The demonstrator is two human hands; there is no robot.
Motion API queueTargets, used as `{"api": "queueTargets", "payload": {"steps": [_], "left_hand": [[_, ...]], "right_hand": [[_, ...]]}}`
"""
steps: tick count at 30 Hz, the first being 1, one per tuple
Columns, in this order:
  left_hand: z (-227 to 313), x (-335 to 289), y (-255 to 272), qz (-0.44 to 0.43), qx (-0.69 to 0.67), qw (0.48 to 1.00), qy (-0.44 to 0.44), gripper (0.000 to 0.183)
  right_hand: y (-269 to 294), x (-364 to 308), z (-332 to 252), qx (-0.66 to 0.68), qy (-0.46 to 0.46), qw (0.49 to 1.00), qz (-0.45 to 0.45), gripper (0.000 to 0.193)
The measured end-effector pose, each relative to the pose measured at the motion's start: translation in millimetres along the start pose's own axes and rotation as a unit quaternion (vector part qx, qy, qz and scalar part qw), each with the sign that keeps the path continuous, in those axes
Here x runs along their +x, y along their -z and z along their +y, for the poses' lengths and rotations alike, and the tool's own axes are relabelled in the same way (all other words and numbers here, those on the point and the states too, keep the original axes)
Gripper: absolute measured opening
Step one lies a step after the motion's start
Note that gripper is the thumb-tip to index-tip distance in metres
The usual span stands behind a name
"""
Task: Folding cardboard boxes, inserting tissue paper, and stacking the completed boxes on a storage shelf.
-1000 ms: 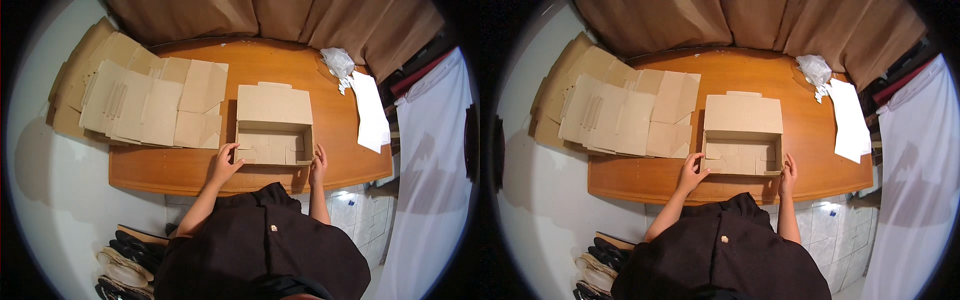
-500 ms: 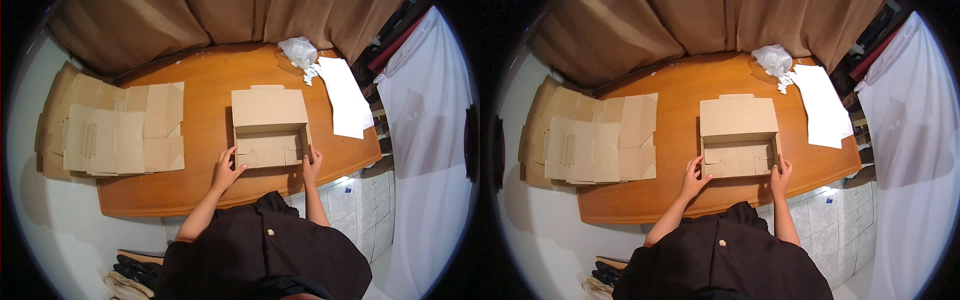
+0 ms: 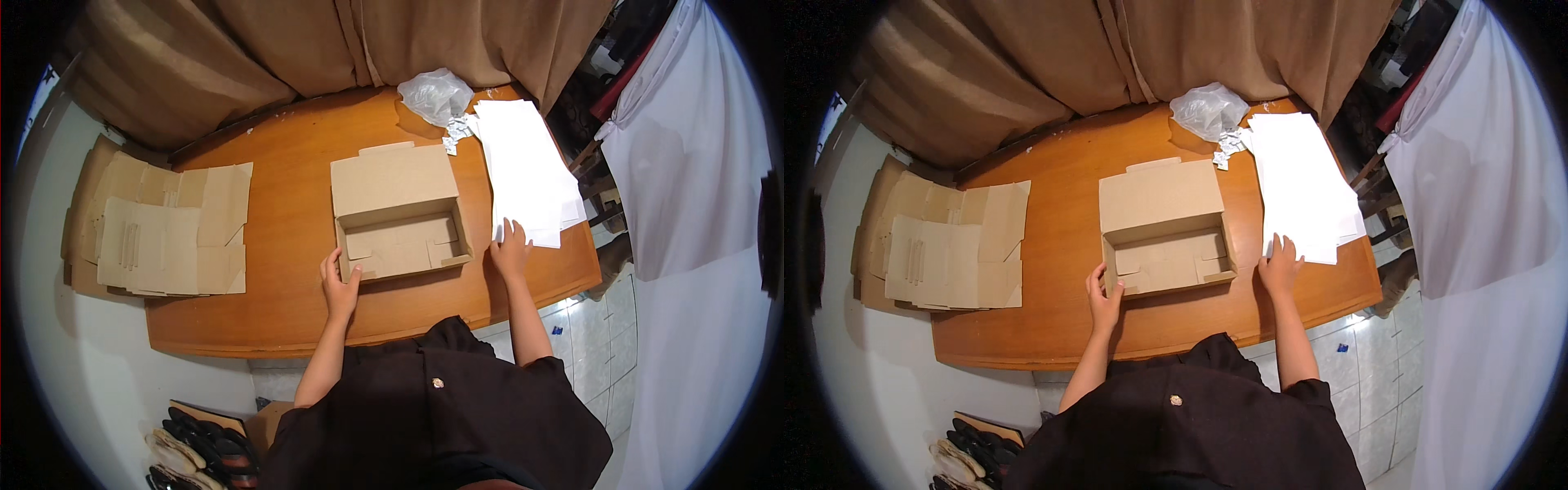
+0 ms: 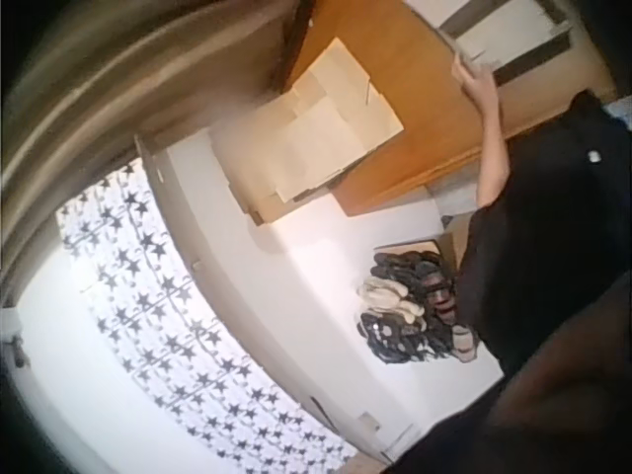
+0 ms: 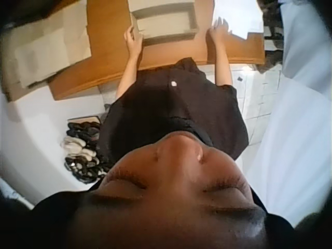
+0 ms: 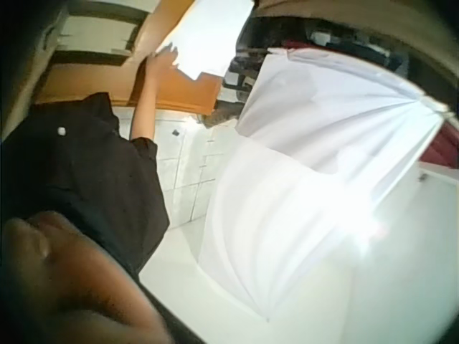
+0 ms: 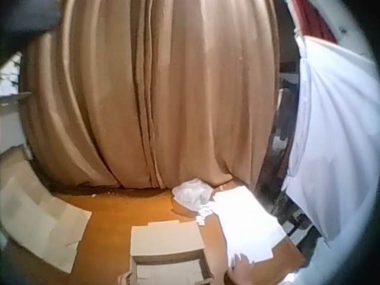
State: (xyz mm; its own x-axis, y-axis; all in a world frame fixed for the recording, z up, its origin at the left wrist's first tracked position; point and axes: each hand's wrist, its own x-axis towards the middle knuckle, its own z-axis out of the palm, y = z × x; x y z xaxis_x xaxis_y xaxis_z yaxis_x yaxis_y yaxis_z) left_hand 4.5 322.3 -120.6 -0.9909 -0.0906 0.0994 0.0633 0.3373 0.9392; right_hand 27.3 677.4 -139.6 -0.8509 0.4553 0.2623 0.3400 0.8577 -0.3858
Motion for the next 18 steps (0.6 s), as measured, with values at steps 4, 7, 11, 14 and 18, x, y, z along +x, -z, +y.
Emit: {"api": "queueTargets", "payload": {"steps": [4, 7, 11, 14, 18], "left_hand": [[23, -2, -15, 0.069, 0.042, 0.996, -0.031, 0.041], [36, 1, -23, 0.060, 0.055, 0.994, -0.070, 0.038], [53, 9, -31, 0.073, 0.068, 0.992, -0.083, 0.036], [68, 14, -37, 0.106, 0.169, 0.975, -0.096, 0.037], [85, 12, -40, 0.087, 0.198, 0.965, -0.151, 0.033]], "right_hand": [[3, 11, 6, -0.089, -0.037, 0.991, -0.092, 0.032], [2, 1, 9, -0.088, -0.025, 0.989, -0.118, 0.020], [-10, -10, 16, -0.052, 0.014, 0.998, -0.020, 0.010], [-9, -9, 15, -0.008, 0.007, 1.000, 0.007, 0.009], [4, -5, 8, 0.031, -0.007, 0.999, 0.011, 0.009]]}}
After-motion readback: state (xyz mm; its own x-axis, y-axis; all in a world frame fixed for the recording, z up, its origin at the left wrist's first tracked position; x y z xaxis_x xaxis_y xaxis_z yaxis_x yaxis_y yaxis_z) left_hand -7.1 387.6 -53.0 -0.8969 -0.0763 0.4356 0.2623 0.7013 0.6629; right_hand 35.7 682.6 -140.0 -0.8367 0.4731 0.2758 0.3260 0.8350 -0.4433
